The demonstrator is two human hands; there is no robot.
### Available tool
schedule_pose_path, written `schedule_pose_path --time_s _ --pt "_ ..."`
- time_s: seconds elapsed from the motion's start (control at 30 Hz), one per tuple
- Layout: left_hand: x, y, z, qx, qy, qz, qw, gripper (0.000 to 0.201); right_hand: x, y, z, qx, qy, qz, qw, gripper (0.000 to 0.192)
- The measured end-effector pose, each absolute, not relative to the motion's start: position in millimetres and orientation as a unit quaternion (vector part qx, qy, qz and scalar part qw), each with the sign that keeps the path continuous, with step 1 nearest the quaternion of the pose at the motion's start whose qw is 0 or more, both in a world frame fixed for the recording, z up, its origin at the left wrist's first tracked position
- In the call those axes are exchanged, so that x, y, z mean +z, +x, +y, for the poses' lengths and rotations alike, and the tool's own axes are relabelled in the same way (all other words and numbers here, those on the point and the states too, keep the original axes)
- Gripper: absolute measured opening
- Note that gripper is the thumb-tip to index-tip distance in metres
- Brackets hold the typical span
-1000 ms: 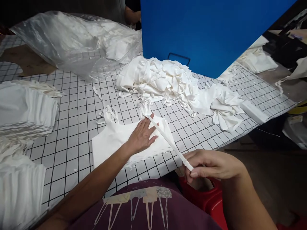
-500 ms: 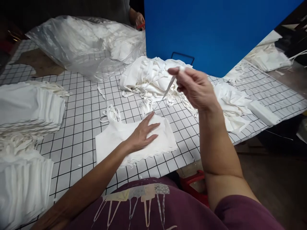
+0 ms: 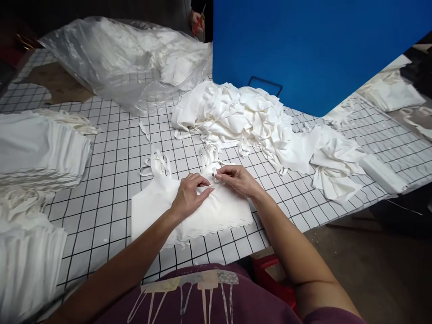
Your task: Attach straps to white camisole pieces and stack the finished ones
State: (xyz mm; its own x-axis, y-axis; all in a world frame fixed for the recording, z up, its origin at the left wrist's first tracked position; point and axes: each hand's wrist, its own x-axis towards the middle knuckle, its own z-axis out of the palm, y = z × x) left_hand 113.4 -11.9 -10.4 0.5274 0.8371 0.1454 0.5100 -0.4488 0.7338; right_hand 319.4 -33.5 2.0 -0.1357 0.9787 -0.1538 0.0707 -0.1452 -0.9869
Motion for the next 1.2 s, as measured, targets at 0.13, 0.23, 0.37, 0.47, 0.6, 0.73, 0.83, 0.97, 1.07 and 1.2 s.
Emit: schedule_pose_path --time_s 0.13,0.23,0.37,0.47,0.6,0.73,0.83,0.97,1.07,1.2 --pt "-10.0 112.3 -11.0 0.266 0.797 0.41 0.354 0.009 -3.0 316.5 -33.3 0.534 -0.513 -0.537 0.405 0.023" --pt "-11.2 111.3 -10.0 0.265 0.792 0.412 0.365 0.007 -4.5 314.4 -35.7 0.511 -0.514 -0.57 0.388 0.023" --pt "-11.6 111.1 -8.7 0.249 0.788 0.416 0.379 0.009 -4.3 314.9 -37.6 0.495 -0.498 -0.608 0.371 0.02" --pt "-10.4 111.5 -8.1 0.241 0.787 0.417 0.384 0.011 -6.3 316.4 -37.9 0.472 -0.492 -0.63 0.372 0.018" --pt "-9.7 111.6 -7.6 0.235 0.789 0.415 0.388 0.013 -9.0 316.9 -38.7 0.437 -0.484 -0.659 0.376 0.016" --pt "-10.6 111.2 -6.5 0.234 0.786 0.414 0.394 0.012 -7.0 316.4 -39.5 0.416 -0.483 -0.673 0.375 0.016" --pt "-11.4 110.8 -5.5 0.24 0.783 0.408 0.403 0.012 -5.2 317.0 -39.8 0.414 -0.488 -0.678 0.362 0.018" --pt "-10.0 110.1 -5.2 0.235 0.784 0.405 0.407 0.013 -6.2 318.7 -40.1 0.405 -0.483 -0.685 0.365 0.018" --pt "-7.7 110.0 -5.3 0.223 0.789 0.408 0.402 0.013 -7.9 317.2 -40.6 0.403 -0.487 -0.68 0.371 0.017" --pt "-7.2 111.5 -5.7 0.206 0.801 0.409 0.385 0.017 -8.2 307.0 -41.3 0.424 -0.497 -0.642 0.402 0.013"
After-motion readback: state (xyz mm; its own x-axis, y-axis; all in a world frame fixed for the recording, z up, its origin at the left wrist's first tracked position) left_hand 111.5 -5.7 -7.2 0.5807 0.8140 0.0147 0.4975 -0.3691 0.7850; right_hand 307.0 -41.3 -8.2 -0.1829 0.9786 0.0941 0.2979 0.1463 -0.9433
